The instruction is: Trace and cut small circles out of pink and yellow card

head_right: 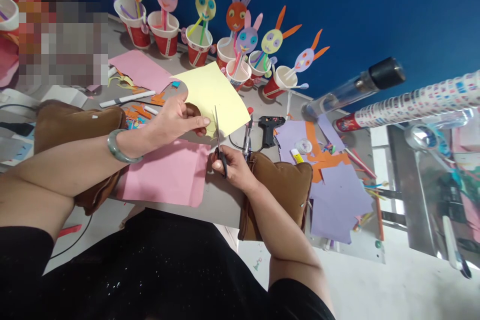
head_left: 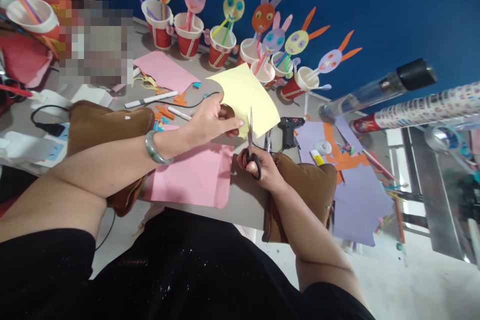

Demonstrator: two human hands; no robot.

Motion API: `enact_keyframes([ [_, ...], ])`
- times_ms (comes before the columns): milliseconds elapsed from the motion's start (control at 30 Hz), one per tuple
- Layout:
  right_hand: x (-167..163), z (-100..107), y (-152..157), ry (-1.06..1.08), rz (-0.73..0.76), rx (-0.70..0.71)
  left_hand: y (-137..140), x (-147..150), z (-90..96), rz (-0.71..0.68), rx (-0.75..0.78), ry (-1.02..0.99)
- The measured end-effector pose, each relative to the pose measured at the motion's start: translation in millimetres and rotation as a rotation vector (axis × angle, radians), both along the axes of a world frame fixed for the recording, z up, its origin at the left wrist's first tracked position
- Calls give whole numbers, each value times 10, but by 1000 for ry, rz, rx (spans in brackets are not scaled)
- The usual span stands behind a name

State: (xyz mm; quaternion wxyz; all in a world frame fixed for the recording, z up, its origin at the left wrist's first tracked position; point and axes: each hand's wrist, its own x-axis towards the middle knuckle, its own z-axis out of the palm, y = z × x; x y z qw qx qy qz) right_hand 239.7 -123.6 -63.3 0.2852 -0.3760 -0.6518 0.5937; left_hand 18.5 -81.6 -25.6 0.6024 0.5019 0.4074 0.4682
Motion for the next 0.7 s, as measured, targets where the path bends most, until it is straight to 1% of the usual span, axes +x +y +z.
enact_keyframes([
  [333,-7,2,-7,-2,-8,-21,-18,-20,105,-19,-27,15],
  [500,-19,22,-13,-10,-17,-20,-16,-18,99,-21,-12,18],
  [700,6,-16,-10,-10,-25,-20,-8,-38,77,-38,10,-5],
])
